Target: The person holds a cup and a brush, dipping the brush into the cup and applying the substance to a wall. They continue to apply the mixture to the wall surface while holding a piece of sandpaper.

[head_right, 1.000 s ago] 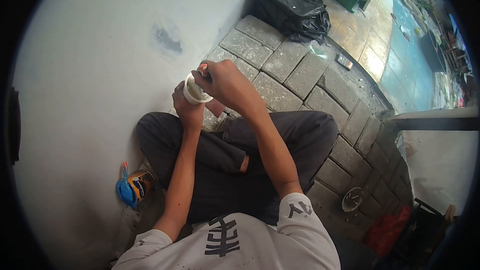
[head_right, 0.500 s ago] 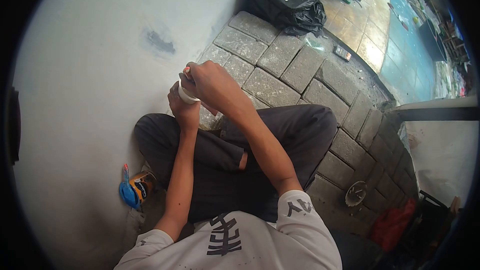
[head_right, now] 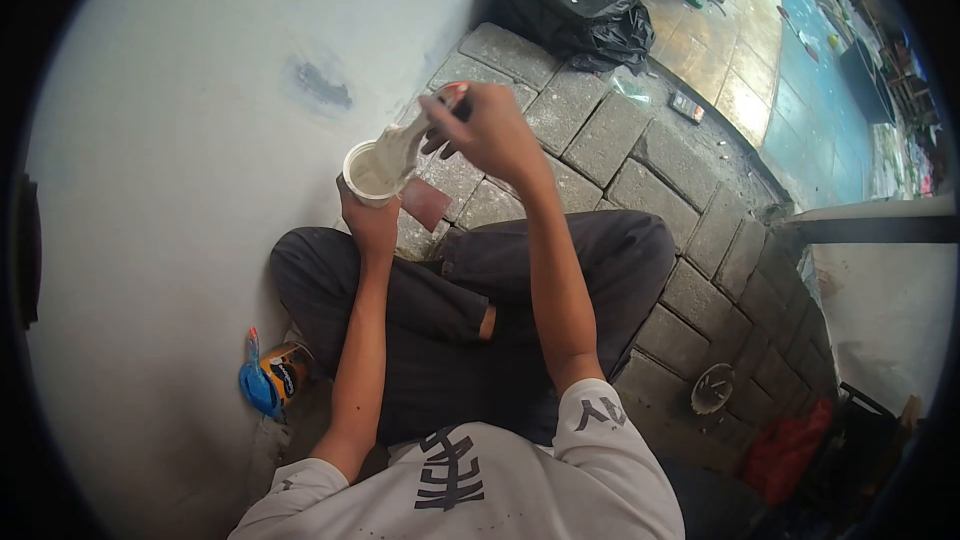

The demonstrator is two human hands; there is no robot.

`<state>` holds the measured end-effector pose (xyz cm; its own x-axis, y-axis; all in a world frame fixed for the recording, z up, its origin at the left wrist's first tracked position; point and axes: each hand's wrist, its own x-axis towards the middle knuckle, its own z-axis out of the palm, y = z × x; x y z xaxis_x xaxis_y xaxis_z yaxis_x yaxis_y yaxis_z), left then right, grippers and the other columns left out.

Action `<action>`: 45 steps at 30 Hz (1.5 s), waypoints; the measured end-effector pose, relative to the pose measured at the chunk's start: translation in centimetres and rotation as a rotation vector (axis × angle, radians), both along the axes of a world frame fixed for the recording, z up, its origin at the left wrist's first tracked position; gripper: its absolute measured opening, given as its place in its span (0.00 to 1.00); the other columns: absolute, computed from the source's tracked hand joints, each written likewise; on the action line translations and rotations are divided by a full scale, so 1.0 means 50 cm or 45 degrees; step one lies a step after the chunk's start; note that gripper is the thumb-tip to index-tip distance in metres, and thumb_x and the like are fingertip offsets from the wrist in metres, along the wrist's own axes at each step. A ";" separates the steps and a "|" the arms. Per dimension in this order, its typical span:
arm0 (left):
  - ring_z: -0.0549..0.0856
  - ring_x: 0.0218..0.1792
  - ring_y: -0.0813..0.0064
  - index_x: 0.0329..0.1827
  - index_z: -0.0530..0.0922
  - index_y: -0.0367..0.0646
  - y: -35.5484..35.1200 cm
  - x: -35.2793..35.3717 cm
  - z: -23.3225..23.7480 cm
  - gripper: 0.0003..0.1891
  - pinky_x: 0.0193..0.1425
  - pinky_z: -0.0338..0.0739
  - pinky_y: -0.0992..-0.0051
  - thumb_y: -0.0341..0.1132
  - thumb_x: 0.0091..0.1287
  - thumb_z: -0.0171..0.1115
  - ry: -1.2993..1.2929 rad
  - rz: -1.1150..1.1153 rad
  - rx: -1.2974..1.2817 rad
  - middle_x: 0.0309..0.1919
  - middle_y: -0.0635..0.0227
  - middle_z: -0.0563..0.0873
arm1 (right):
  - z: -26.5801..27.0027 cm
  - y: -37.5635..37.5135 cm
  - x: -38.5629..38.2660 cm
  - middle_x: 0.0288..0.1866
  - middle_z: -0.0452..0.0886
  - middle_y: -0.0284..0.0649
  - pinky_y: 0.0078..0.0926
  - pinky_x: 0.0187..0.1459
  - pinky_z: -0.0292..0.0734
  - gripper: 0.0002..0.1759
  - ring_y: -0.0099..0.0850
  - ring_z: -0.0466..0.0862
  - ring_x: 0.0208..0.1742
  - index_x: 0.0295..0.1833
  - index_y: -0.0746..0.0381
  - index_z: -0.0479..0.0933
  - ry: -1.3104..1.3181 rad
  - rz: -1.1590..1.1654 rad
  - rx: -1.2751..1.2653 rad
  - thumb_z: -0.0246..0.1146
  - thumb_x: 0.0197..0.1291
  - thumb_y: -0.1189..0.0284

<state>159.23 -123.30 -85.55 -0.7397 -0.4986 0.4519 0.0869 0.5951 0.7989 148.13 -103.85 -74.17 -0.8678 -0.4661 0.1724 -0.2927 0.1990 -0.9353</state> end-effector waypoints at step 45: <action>0.87 0.54 0.55 0.61 0.75 0.36 -0.027 -0.012 -0.049 0.33 0.61 0.79 0.61 0.29 0.52 0.82 -0.106 0.067 0.109 0.52 0.54 0.86 | -0.391 -0.080 -0.190 0.40 0.89 0.41 0.24 0.46 0.82 0.22 0.27 0.90 0.43 0.48 0.75 0.84 -0.221 -0.700 -0.719 0.62 0.77 0.61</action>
<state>158.62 -124.67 -88.03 -0.7447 -0.5718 0.3442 -0.0114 0.5265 0.8501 138.64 -107.87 -93.73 -0.9836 0.1526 0.0963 -0.1320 -0.2441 -0.9607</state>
